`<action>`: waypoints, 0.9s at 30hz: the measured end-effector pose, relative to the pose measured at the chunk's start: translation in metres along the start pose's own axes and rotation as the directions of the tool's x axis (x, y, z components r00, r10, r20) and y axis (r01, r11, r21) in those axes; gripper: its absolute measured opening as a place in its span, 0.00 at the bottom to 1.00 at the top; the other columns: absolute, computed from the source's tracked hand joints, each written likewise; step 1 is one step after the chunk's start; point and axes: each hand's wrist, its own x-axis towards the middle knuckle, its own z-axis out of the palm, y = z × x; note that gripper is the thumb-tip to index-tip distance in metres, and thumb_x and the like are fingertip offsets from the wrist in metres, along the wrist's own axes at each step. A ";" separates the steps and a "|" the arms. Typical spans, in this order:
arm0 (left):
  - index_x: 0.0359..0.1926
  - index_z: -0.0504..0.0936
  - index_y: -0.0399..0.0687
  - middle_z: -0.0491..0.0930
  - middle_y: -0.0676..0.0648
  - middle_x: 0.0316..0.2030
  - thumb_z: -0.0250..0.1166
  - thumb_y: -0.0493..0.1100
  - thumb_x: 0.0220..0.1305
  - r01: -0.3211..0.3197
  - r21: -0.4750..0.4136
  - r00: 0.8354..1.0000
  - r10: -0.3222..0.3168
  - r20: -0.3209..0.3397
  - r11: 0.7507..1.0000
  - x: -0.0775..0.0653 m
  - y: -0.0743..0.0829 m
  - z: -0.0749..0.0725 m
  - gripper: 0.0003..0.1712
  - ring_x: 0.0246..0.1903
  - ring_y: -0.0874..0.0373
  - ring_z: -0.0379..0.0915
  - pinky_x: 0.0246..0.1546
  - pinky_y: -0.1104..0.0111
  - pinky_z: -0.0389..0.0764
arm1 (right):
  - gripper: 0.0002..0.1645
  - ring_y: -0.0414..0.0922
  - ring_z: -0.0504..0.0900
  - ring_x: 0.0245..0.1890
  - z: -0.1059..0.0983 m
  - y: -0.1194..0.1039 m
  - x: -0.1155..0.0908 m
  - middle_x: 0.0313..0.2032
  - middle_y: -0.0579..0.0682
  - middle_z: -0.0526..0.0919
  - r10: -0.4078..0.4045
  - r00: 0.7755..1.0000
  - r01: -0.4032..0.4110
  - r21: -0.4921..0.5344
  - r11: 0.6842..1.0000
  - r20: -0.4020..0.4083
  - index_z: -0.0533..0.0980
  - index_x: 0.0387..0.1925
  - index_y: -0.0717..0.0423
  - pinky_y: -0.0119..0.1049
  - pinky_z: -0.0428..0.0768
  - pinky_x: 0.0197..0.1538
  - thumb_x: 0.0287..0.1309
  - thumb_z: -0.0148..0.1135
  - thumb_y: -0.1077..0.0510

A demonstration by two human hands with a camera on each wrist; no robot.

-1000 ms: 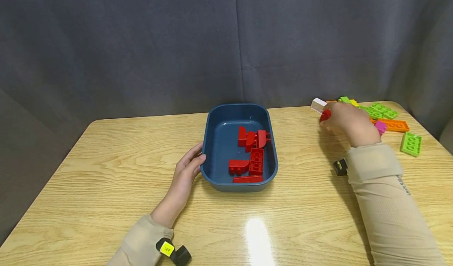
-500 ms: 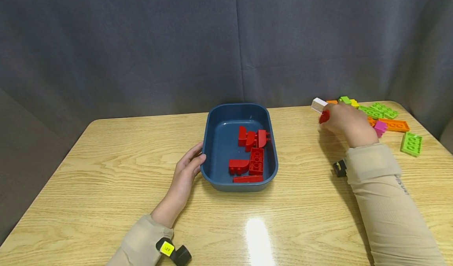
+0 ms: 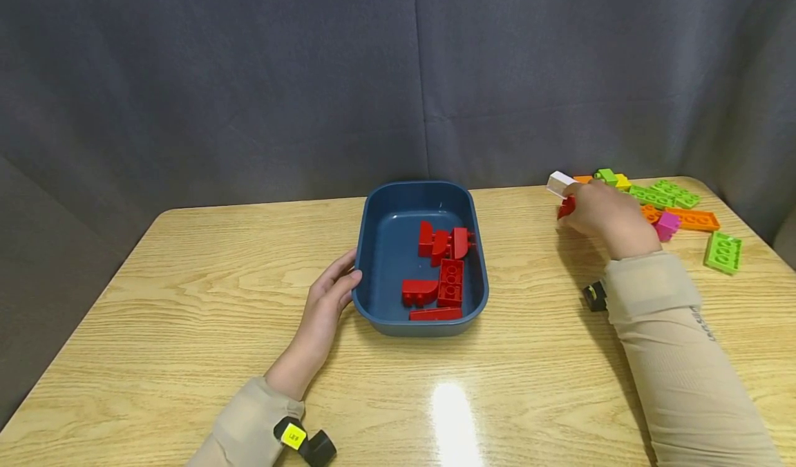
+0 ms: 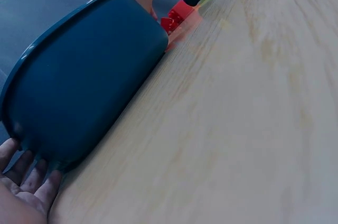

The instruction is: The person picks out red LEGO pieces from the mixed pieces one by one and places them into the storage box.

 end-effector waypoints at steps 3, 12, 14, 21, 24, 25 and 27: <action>0.67 0.64 0.44 0.66 0.42 0.66 0.48 0.42 0.68 -0.001 -0.003 1.000 0.001 0.001 1.000 0.000 0.000 0.000 0.27 0.60 0.54 0.65 0.63 0.60 0.65 | 0.28 0.59 0.71 0.37 0.000 0.000 0.000 0.39 0.68 0.77 0.003 1.000 -0.003 0.012 1.000 0.009 0.73 0.51 0.65 0.57 0.74 0.36 0.48 0.63 0.55; 0.67 0.64 0.45 0.66 0.42 0.65 0.48 0.42 0.68 -0.001 -0.004 1.000 0.001 -0.001 1.000 0.000 0.001 0.000 0.27 0.60 0.54 0.65 0.64 0.58 0.65 | 0.25 0.60 0.71 0.37 0.002 -0.005 -0.001 0.40 0.66 0.79 0.015 1.000 -0.016 0.034 0.999 0.025 0.73 0.49 0.64 0.56 0.73 0.37 0.49 0.62 0.56; 0.67 0.64 0.45 0.66 0.43 0.65 0.48 0.42 0.68 -0.001 -0.004 1.000 0.001 -0.001 1.000 0.000 0.001 0.000 0.27 0.59 0.54 0.65 0.64 0.58 0.65 | 0.25 0.60 0.71 0.36 0.003 -0.005 0.000 0.39 0.66 0.79 0.017 0.999 -0.018 0.029 0.999 0.031 0.73 0.49 0.64 0.56 0.73 0.36 0.49 0.62 0.56; 0.67 0.63 0.44 0.65 0.43 0.66 0.49 0.43 0.68 -0.005 -0.006 1.000 0.005 0.002 1.000 0.000 0.000 0.000 0.27 0.60 0.53 0.64 0.65 0.55 0.64 | 0.25 0.60 0.72 0.35 0.004 -0.005 0.002 0.43 0.67 0.79 -0.007 0.999 0.006 0.010 1.000 0.039 0.72 0.53 0.64 0.54 0.73 0.34 0.51 0.60 0.59; 0.68 0.63 0.45 0.65 0.43 0.67 0.49 0.43 0.68 -0.007 -0.001 1.000 0.007 0.006 1.000 0.000 0.000 0.000 0.28 0.61 0.53 0.64 0.66 0.54 0.63 | 0.26 0.59 0.72 0.35 0.005 -0.004 0.002 0.44 0.67 0.79 -0.013 0.999 0.013 0.003 1.000 0.043 0.72 0.54 0.65 0.53 0.74 0.34 0.52 0.59 0.60; 0.68 0.63 0.45 0.64 0.43 0.67 0.49 0.43 0.68 -0.006 0.003 1.000 0.006 0.006 1.000 0.000 0.000 0.000 0.28 0.61 0.53 0.63 0.66 0.54 0.63 | 0.26 0.59 0.72 0.35 0.005 -0.004 0.002 0.44 0.67 0.79 -0.011 0.999 0.011 0.003 1.000 0.046 0.71 0.54 0.64 0.53 0.74 0.34 0.52 0.59 0.59; 0.68 0.63 0.45 0.64 0.44 0.67 0.49 0.44 0.68 -0.007 0.005 1.000 0.007 0.008 1.000 0.000 0.000 -0.001 0.28 0.62 0.53 0.63 0.67 0.54 0.63 | 0.27 0.59 0.72 0.36 0.005 -0.004 0.002 0.45 0.68 0.79 -0.011 0.999 0.011 0.001 1.000 0.050 0.71 0.55 0.64 0.53 0.74 0.35 0.53 0.59 0.59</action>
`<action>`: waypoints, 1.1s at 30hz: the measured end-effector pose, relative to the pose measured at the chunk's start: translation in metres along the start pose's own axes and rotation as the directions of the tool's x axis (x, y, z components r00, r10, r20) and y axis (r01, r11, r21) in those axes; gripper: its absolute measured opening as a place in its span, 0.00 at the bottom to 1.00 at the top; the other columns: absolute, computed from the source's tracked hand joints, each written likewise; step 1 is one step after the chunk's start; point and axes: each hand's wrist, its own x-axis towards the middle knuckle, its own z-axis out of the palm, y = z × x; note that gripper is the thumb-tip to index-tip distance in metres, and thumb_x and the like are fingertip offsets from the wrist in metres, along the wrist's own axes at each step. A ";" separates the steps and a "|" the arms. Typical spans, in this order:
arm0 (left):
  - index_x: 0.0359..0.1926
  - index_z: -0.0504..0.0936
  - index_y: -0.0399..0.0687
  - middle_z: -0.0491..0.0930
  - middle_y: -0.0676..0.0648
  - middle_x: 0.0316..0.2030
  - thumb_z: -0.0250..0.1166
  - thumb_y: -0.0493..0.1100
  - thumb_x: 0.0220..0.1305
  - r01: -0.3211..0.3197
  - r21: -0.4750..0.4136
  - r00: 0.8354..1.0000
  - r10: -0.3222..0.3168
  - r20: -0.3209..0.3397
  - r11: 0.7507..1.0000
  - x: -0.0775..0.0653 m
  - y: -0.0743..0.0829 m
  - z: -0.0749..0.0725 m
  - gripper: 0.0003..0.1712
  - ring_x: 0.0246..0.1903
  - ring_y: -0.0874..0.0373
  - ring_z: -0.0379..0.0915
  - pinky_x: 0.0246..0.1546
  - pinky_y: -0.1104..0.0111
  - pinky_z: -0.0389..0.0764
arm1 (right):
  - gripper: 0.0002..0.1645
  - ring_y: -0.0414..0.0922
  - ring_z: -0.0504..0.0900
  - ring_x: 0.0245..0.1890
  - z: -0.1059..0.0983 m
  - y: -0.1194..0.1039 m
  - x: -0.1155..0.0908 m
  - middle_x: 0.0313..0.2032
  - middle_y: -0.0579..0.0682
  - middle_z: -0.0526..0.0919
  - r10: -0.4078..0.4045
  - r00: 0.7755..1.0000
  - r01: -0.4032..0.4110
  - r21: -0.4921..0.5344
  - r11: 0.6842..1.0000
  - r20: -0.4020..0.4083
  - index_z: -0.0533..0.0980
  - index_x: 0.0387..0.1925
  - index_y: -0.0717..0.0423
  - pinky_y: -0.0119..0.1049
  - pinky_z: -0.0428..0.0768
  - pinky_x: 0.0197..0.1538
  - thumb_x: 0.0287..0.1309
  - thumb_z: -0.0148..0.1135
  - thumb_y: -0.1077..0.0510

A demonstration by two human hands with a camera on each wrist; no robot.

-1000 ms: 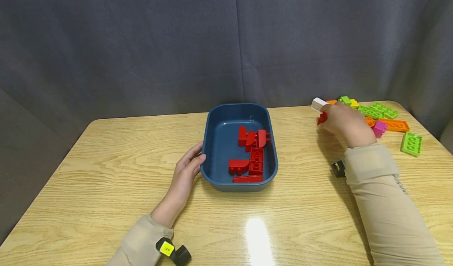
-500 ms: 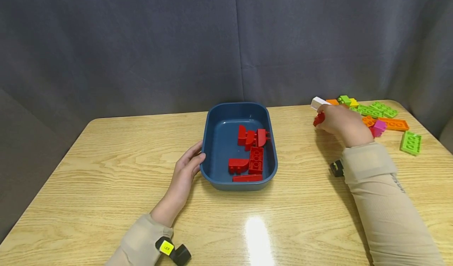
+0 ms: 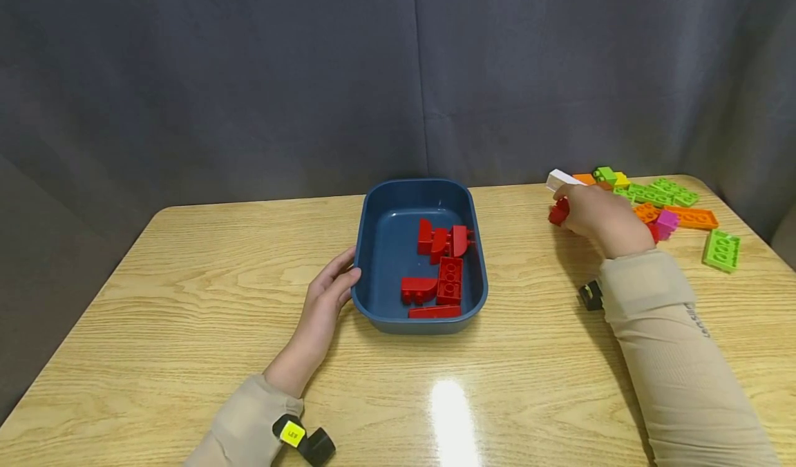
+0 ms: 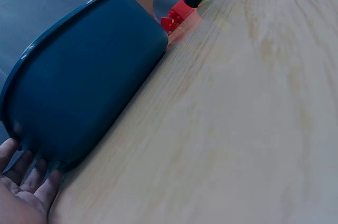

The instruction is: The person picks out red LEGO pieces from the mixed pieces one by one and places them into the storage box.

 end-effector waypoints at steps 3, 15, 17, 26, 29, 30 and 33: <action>0.68 0.63 0.45 0.64 0.44 0.67 0.49 0.44 0.68 0.001 0.000 1.000 -0.001 0.001 1.000 0.000 0.000 0.000 0.28 0.62 0.53 0.63 0.67 0.53 0.63 | 0.27 0.60 0.72 0.37 0.000 0.000 0.000 0.45 0.68 0.79 -0.002 1.000 0.002 -0.002 1.000 0.008 0.71 0.55 0.65 0.53 0.74 0.35 0.52 0.59 0.60; 0.68 0.63 0.45 0.64 0.43 0.67 0.49 0.43 0.68 -0.001 -0.006 1.000 0.001 -0.001 1.000 0.000 -0.001 0.000 0.28 0.62 0.53 0.63 0.66 0.54 0.63 | 0.29 0.61 0.72 0.37 -0.002 -0.004 -0.001 0.42 0.68 0.79 0.004 1.000 -0.004 -0.018 1.000 0.030 0.71 0.55 0.64 0.52 0.75 0.34 0.47 0.61 0.64; 0.68 0.63 0.45 0.64 0.43 0.67 0.49 0.43 0.68 0.000 -0.007 1.000 0.000 -0.002 1.000 0.000 -0.001 0.000 0.28 0.62 0.53 0.63 0.67 0.54 0.63 | 0.29 0.62 0.72 0.38 -0.003 -0.004 -0.001 0.43 0.69 0.79 0.002 0.999 -0.002 -0.014 1.000 0.035 0.71 0.55 0.65 0.54 0.75 0.35 0.48 0.62 0.64; 0.68 0.63 0.46 0.65 0.44 0.67 0.49 0.44 0.68 0.007 -0.017 1.000 -0.007 -0.003 1.000 0.000 -0.001 0.000 0.28 0.61 0.53 0.63 0.67 0.54 0.63 | 0.29 0.62 0.72 0.40 -0.005 -0.009 -0.003 0.46 0.69 0.78 -0.010 1.000 0.010 -0.010 1.000 0.027 0.70 0.56 0.66 0.58 0.74 0.40 0.49 0.62 0.64; 0.68 0.63 0.46 0.64 0.44 0.67 0.49 0.44 0.68 0.006 -0.019 1.000 -0.006 -0.001 1.000 0.000 -0.001 0.000 0.28 0.61 0.53 0.63 0.67 0.54 0.62 | 0.29 0.62 0.72 0.41 -0.006 -0.012 -0.004 0.46 0.69 0.78 -0.015 1.000 0.015 -0.014 1.000 0.021 0.70 0.56 0.66 0.59 0.74 0.41 0.48 0.62 0.64; 0.68 0.63 0.46 0.64 0.44 0.67 0.49 0.44 0.68 0.005 -0.018 1.000 -0.005 0.000 1.000 0.000 -0.001 0.000 0.28 0.61 0.53 0.63 0.67 0.54 0.62 | 0.29 0.62 0.72 0.41 -0.006 -0.013 -0.004 0.46 0.69 0.78 -0.019 1.000 0.019 -0.016 1.000 0.019 0.70 0.56 0.67 0.59 0.75 0.41 0.48 0.62 0.64; 0.68 0.63 0.46 0.65 0.44 0.67 0.49 0.44 0.68 0.003 -0.015 1.000 -0.003 -0.001 1.000 0.000 -0.001 -0.001 0.28 0.61 0.53 0.63 0.67 0.54 0.62 | 0.29 0.62 0.72 0.41 -0.008 -0.015 -0.005 0.46 0.69 0.79 -0.035 0.999 0.035 -0.026 0.999 0.004 0.70 0.55 0.66 0.61 0.75 0.41 0.49 0.62 0.64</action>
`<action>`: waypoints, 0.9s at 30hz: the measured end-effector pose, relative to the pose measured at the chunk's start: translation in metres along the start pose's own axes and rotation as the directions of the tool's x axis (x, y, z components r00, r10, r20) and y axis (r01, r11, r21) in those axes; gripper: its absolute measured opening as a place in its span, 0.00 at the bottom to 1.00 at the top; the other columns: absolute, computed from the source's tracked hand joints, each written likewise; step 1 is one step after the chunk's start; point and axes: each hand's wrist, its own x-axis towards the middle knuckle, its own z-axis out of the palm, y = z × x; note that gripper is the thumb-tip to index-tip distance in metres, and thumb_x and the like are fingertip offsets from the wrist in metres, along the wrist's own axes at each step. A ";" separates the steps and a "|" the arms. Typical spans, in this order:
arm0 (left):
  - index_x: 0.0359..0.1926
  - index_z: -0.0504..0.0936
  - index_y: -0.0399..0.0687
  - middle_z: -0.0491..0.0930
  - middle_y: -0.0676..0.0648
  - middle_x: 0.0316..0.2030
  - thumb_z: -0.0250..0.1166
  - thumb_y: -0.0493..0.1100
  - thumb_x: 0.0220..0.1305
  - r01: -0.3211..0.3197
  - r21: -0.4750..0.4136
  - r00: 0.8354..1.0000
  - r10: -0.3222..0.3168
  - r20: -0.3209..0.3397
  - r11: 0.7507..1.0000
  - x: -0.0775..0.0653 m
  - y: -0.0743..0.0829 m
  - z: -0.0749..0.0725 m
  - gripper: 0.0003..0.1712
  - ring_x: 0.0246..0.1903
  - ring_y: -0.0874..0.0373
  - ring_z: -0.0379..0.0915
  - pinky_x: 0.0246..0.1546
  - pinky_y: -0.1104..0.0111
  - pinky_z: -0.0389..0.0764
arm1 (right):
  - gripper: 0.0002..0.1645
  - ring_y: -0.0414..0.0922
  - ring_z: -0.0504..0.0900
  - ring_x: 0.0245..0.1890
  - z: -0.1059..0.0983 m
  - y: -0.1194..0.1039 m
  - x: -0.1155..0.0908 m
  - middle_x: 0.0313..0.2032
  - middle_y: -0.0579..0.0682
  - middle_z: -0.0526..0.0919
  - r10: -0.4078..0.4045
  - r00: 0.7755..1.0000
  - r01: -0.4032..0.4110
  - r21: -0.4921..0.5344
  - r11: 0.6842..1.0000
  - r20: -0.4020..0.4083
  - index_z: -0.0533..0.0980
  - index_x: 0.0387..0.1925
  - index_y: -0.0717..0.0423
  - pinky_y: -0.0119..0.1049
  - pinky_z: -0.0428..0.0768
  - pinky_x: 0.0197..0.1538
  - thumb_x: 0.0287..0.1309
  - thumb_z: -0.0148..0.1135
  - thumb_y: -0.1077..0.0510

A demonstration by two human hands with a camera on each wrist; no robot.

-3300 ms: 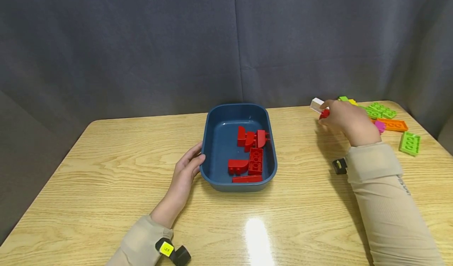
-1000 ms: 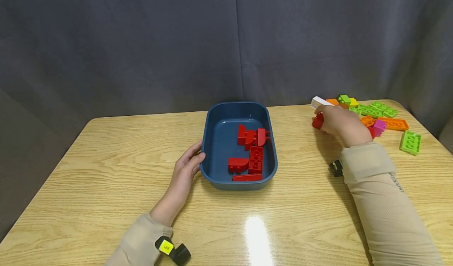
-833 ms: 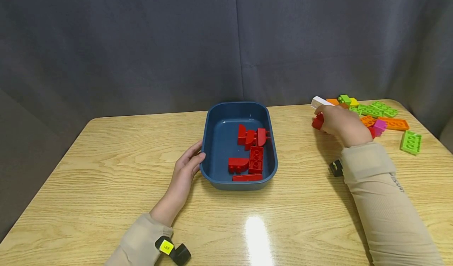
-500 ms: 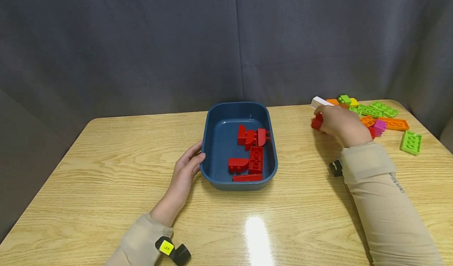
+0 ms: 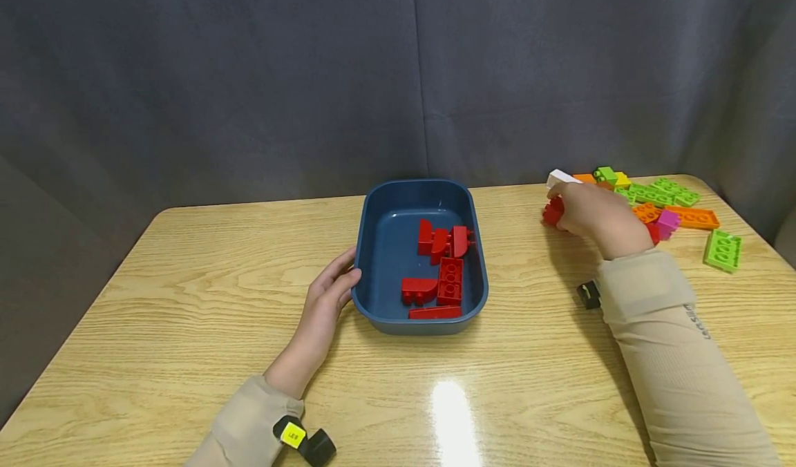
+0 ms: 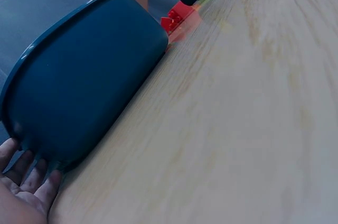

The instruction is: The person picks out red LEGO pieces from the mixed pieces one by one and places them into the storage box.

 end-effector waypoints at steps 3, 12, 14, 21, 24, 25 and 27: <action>0.67 0.63 0.46 0.65 0.44 0.67 0.49 0.44 0.68 0.000 0.002 1.000 0.000 -0.002 1.000 0.000 0.000 0.000 0.28 0.61 0.53 0.63 0.67 0.54 0.62 | 0.28 0.61 0.73 0.40 -0.001 -0.003 -0.001 0.45 0.68 0.79 -0.016 1.000 0.016 -0.012 1.000 -0.020 0.70 0.55 0.65 0.61 0.75 0.41 0.49 0.61 0.63; 0.67 0.63 0.46 0.64 0.44 0.67 0.50 0.44 0.68 0.003 -0.004 1.000 -0.003 -0.003 1.000 0.000 0.000 0.000 0.28 0.61 0.54 0.63 0.67 0.54 0.62 | 0.26 0.58 0.74 0.39 -0.004 -0.013 -0.005 0.41 0.64 0.81 -0.055 0.995 0.053 -0.029 0.998 -0.080 0.71 0.53 0.62 0.57 0.76 0.39 0.52 0.61 0.57; 0.67 0.63 0.46 0.64 0.44 0.67 0.49 0.43 0.68 0.002 -0.005 1.000 -0.002 -0.003 1.000 0.000 0.000 0.000 0.28 0.61 0.54 0.63 0.67 0.54 0.62 | 0.27 0.57 0.74 0.39 -0.005 -0.015 -0.005 0.43 0.64 0.81 -0.060 0.995 0.057 -0.033 0.998 -0.085 0.71 0.54 0.62 0.59 0.76 0.40 0.52 0.61 0.56; 0.67 0.64 0.46 0.65 0.44 0.67 0.49 0.44 0.68 0.002 -0.005 1.000 -0.002 -0.002 1.000 0.000 0.000 0.000 0.27 0.61 0.53 0.64 0.67 0.54 0.63 | 0.27 0.58 0.76 0.40 -0.007 -0.023 -0.006 0.46 0.64 0.81 -0.083 0.991 0.076 -0.071 0.995 -0.102 0.72 0.54 0.62 0.63 0.76 0.41 0.52 0.61 0.57; 0.67 0.64 0.46 0.65 0.44 0.67 0.49 0.44 0.68 0.001 0.000 1.000 -0.001 -0.003 1.000 0.000 0.000 0.000 0.27 0.61 0.53 0.64 0.67 0.54 0.63 | 0.26 0.57 0.76 0.41 -0.009 -0.026 -0.007 0.47 0.64 0.81 -0.097 0.989 0.089 -0.078 0.993 -0.112 0.72 0.53 0.61 0.63 0.77 0.40 0.51 0.62 0.57; 0.67 0.64 0.46 0.65 0.44 0.67 0.49 0.44 0.68 0.001 0.001 1.000 -0.001 -0.003 1.000 0.000 0.000 0.000 0.27 0.61 0.53 0.64 0.66 0.54 0.63 | 0.26 0.57 0.75 0.41 -0.009 -0.027 -0.007 0.47 0.65 0.81 -0.102 0.988 0.093 -0.077 0.993 -0.115 0.72 0.53 0.61 0.62 0.78 0.40 0.51 0.63 0.57; 0.67 0.64 0.46 0.65 0.44 0.66 0.49 0.44 0.68 0.002 0.003 1.000 -0.002 -0.003 1.000 0.000 0.000 0.000 0.27 0.61 0.53 0.64 0.66 0.54 0.63 | 0.26 0.57 0.75 0.41 -0.010 -0.030 -0.007 0.46 0.65 0.81 -0.106 0.987 0.098 -0.075 0.992 -0.119 0.73 0.53 0.60 0.61 0.78 0.39 0.50 0.63 0.58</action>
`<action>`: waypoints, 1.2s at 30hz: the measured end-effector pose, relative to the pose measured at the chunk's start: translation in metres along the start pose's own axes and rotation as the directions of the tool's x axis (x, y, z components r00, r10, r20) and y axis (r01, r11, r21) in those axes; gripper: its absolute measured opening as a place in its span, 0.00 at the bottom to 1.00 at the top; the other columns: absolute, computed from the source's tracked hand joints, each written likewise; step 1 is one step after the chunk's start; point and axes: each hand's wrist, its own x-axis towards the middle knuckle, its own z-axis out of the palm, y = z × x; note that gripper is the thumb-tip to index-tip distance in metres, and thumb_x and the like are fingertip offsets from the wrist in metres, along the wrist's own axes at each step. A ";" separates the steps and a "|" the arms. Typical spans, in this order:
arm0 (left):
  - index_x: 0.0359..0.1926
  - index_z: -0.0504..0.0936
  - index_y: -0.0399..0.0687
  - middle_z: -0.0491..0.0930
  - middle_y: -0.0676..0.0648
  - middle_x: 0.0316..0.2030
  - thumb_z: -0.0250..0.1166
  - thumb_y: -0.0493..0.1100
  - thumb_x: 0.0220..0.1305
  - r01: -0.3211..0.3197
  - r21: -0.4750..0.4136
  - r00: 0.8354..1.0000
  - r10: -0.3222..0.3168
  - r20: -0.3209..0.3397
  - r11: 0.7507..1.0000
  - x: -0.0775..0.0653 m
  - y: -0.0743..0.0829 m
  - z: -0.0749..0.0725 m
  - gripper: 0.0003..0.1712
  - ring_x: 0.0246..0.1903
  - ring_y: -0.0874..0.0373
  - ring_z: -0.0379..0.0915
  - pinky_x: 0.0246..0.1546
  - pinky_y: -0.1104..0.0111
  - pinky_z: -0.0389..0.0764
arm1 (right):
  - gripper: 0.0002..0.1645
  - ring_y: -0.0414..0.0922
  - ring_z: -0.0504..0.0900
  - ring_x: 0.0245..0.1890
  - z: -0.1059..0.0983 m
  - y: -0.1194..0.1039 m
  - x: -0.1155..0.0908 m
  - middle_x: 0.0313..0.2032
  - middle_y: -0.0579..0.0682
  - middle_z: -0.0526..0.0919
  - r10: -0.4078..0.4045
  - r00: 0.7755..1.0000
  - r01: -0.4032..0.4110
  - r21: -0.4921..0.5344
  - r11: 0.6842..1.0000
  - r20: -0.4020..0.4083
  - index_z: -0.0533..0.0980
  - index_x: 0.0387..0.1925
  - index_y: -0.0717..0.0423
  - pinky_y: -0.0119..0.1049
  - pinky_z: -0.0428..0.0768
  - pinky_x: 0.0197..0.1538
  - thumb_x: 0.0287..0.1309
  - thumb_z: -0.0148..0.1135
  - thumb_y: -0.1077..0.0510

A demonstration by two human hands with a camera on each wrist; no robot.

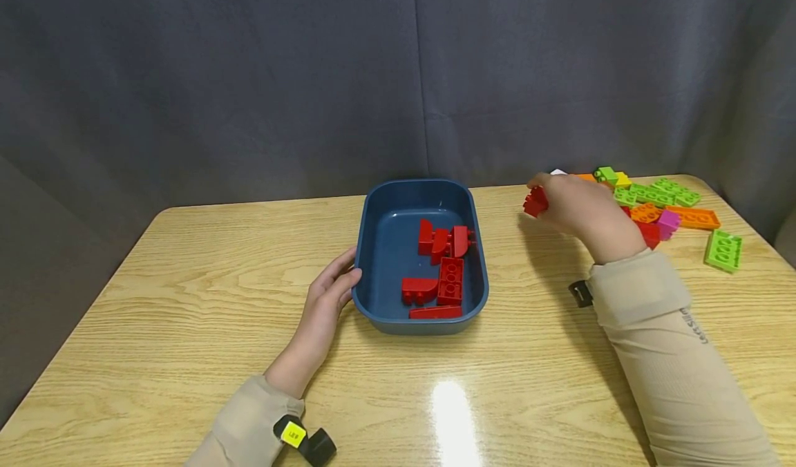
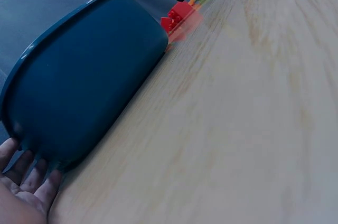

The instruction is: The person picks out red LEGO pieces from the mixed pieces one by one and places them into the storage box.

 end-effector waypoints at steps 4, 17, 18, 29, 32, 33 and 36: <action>0.67 0.64 0.46 0.65 0.44 0.66 0.49 0.44 0.68 0.001 0.002 1.000 -0.001 -0.001 1.000 0.000 0.000 0.000 0.27 0.61 0.53 0.64 0.67 0.54 0.63 | 0.27 0.57 0.76 0.40 -0.002 -0.005 0.000 0.45 0.65 0.82 -0.010 1.000 0.010 0.003 1.000 -0.007 0.73 0.53 0.60 0.58 0.79 0.39 0.48 0.64 0.59; 0.67 0.63 0.46 0.65 0.44 0.67 0.49 0.44 0.68 -0.007 -0.001 1.000 0.007 0.001 1.000 -0.001 0.001 0.000 0.27 0.61 0.53 0.63 0.67 0.54 0.62 | 0.26 0.58 0.77 0.40 -0.003 -0.019 0.000 0.45 0.64 0.82 -0.081 0.995 0.083 0.035 0.996 -0.059 0.72 0.54 0.61 0.57 0.79 0.42 0.51 0.61 0.59; 0.67 0.63 0.46 0.64 0.44 0.67 0.49 0.44 0.68 -0.008 -0.001 1.000 0.008 0.002 1.000 -0.001 0.001 0.000 0.27 0.61 0.53 0.63 0.67 0.54 0.62 | 0.26 0.58 0.77 0.40 -0.004 -0.020 0.000 0.45 0.64 0.82 -0.085 0.995 0.088 0.039 0.995 -0.060 0.72 0.54 0.61 0.57 0.79 0.43 0.52 0.61 0.59; 0.67 0.63 0.45 0.64 0.43 0.67 0.49 0.43 0.68 -0.010 -0.005 1.000 0.010 0.001 1.000 -0.001 0.002 0.000 0.27 0.62 0.53 0.63 0.67 0.54 0.62 | 0.27 0.56 0.78 0.41 -0.008 -0.031 -0.002 0.46 0.63 0.82 -0.107 0.992 0.111 0.059 0.992 -0.072 0.72 0.55 0.61 0.56 0.80 0.45 0.51 0.62 0.59; 0.67 0.63 0.45 0.64 0.43 0.67 0.49 0.43 0.68 -0.012 -0.006 1.000 0.012 0.003 1.000 -0.001 0.002 0.000 0.27 0.62 0.53 0.63 0.67 0.54 0.62 | 0.27 0.55 0.78 0.41 -0.008 -0.033 -0.002 0.47 0.62 0.82 -0.115 0.990 0.120 0.059 0.991 -0.083 0.72 0.55 0.60 0.55 0.80 0.45 0.51 0.62 0.59; 0.67 0.63 0.44 0.64 0.43 0.67 0.49 0.43 0.68 -0.012 -0.007 1.000 0.012 0.002 1.000 -0.001 0.002 0.000 0.27 0.62 0.53 0.63 0.67 0.54 0.62 | 0.27 0.55 0.78 0.42 -0.007 -0.034 -0.001 0.47 0.62 0.82 -0.118 0.989 0.124 0.060 0.991 -0.086 0.72 0.55 0.60 0.55 0.80 0.46 0.51 0.62 0.59; 0.67 0.63 0.44 0.64 0.43 0.67 0.49 0.43 0.68 -0.010 -0.008 1.000 0.010 0.000 1.000 -0.001 0.002 0.000 0.27 0.62 0.53 0.63 0.67 0.54 0.62 | 0.27 0.55 0.78 0.43 -0.006 -0.035 0.000 0.48 0.61 0.82 -0.137 0.986 0.143 0.064 0.988 -0.094 0.72 0.56 0.59 0.54 0.80 0.46 0.52 0.62 0.59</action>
